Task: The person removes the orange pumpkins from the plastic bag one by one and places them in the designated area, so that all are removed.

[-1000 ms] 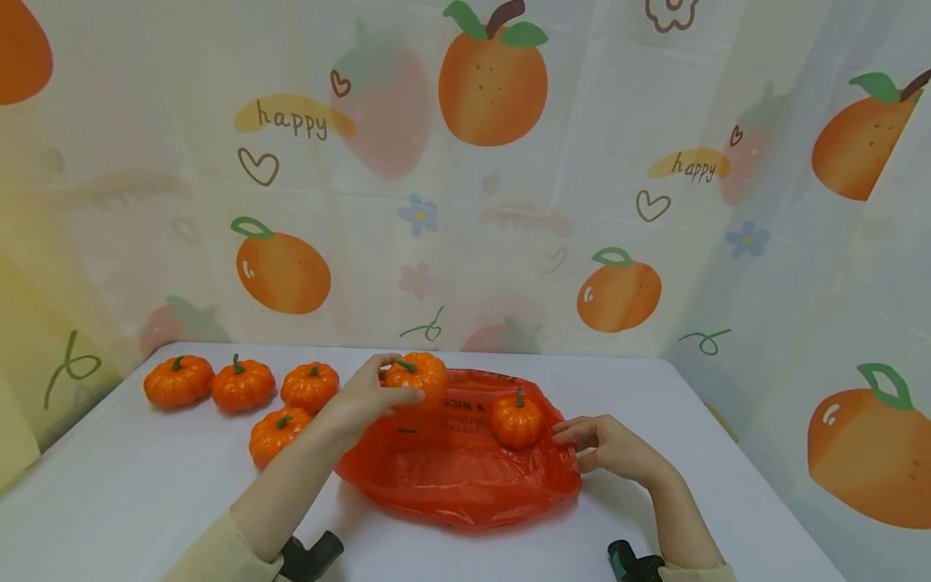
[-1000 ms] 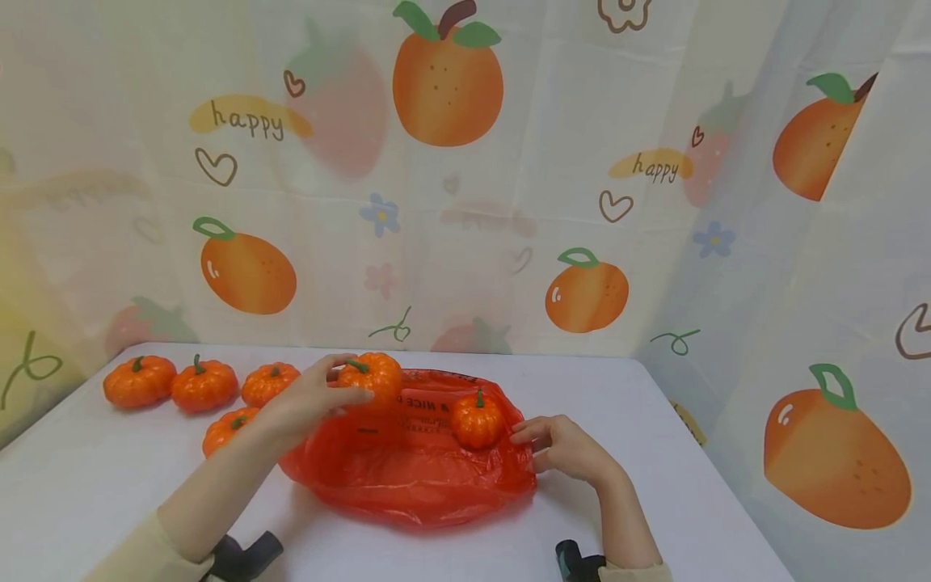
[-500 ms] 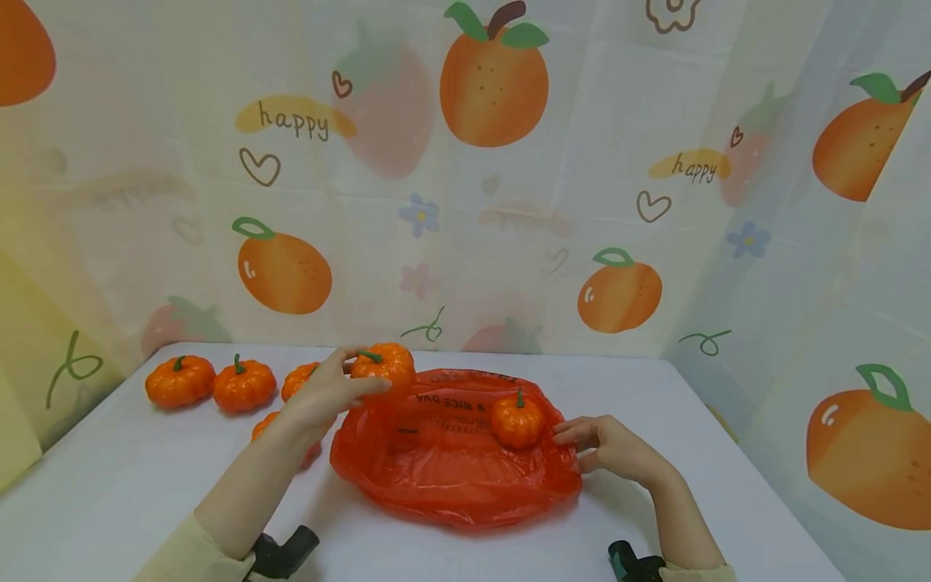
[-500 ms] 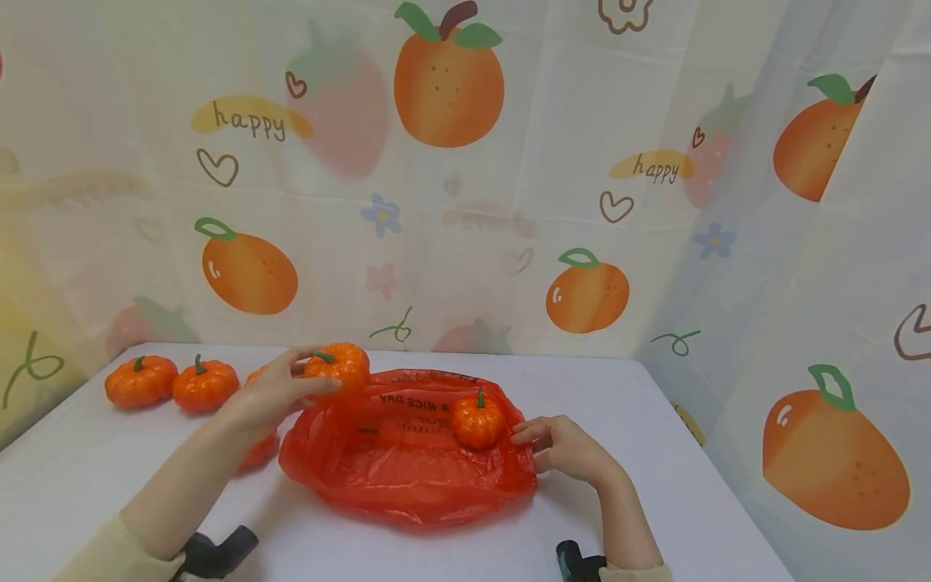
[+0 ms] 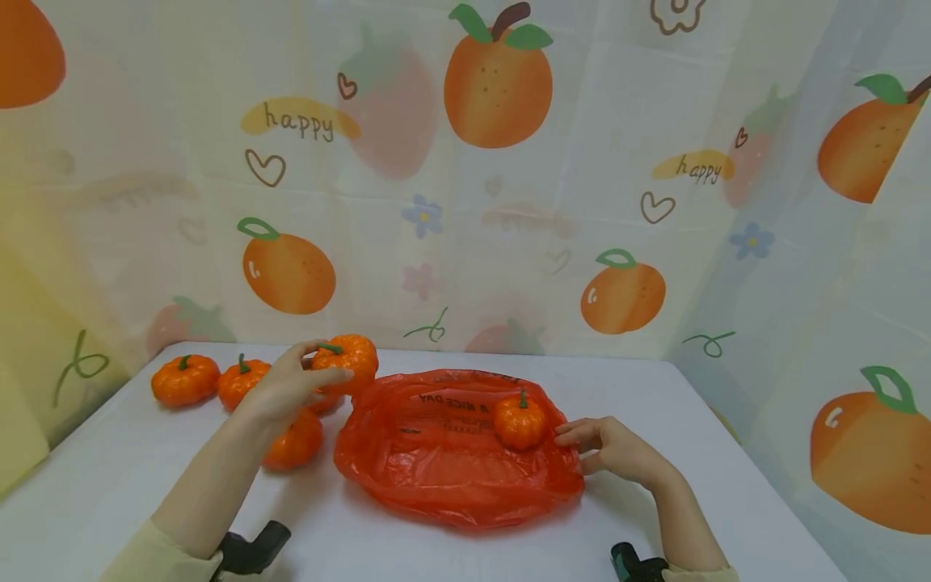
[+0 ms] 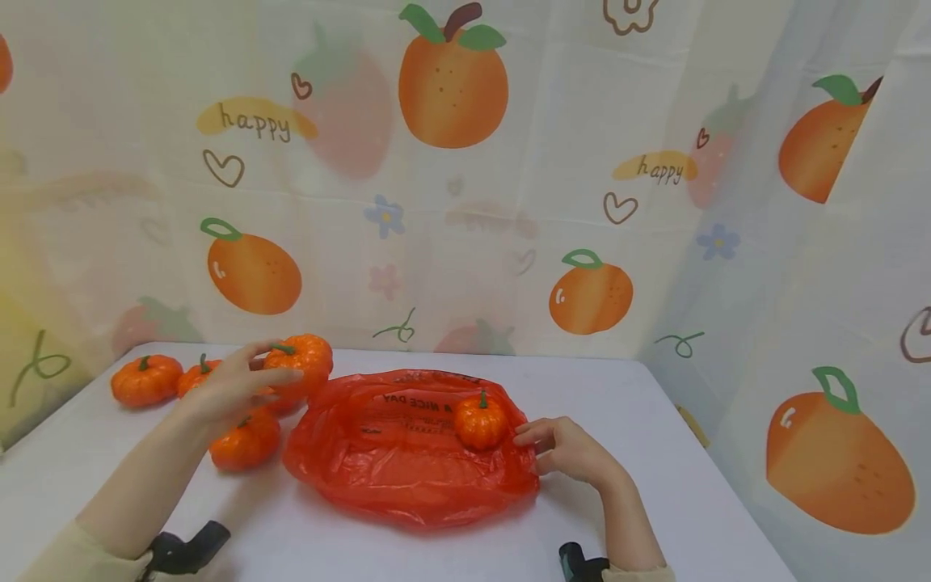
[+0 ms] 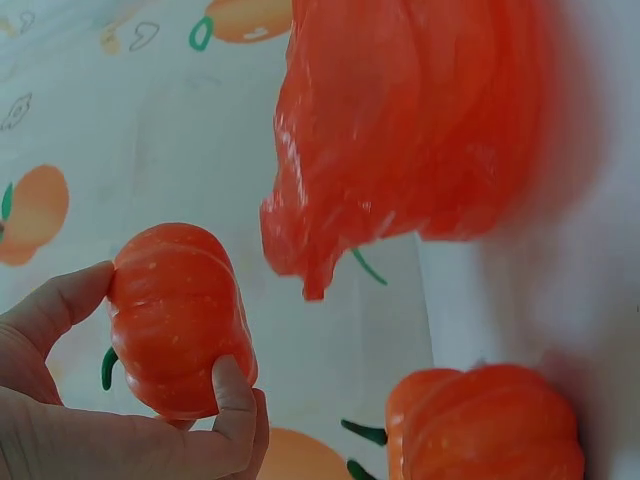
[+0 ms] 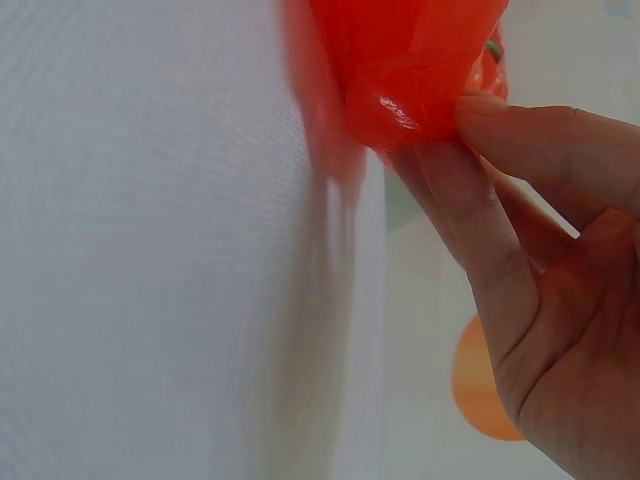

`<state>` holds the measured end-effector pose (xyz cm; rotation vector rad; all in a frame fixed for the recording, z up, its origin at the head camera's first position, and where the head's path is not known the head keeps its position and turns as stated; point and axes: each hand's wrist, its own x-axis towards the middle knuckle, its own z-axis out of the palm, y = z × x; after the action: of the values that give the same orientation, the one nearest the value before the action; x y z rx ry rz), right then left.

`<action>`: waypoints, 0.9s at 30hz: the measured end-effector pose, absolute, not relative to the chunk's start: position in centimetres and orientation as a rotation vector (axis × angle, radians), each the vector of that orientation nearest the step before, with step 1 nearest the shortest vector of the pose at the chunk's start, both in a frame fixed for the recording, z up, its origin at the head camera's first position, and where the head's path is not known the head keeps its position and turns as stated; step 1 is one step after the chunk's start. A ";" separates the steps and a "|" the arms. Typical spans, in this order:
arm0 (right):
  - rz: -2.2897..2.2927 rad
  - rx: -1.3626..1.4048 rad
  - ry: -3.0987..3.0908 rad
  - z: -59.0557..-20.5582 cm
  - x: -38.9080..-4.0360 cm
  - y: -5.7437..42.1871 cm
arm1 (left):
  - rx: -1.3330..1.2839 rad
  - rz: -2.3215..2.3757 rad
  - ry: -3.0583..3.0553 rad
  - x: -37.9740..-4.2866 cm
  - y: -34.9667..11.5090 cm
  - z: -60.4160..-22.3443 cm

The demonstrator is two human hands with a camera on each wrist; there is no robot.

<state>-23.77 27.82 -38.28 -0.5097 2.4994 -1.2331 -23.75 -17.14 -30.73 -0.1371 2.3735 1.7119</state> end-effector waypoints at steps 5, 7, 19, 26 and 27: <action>-1.238 -0.514 2.496 -38.3 -23.7 27.9 | -0.109 1.753 2.361 -23.8 -18.7 -30.7; -1.242 -0.512 2.494 -38.3 -23.7 27.9 | -0.099 1.769 2.359 -23.8 -19.2 -30.8; -1.258 -0.505 2.477 -38.5 -23.8 28.0 | -0.095 1.743 2.398 -24.3 -23.6 -31.9; -1.263 -0.490 2.474 -38.4 -23.7 27.9 | -0.097 1.729 2.398 -24.4 -26.0 -32.6; -1.264 -0.490 2.472 -38.4 -23.7 27.9 | -0.091 1.719 2.398 -24.3 -26.2 -32.7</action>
<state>-23.74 27.88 -38.40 -0.4898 2.4724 -1.2643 -24.32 -26.24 -32.68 -0.0906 2.3983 1.7193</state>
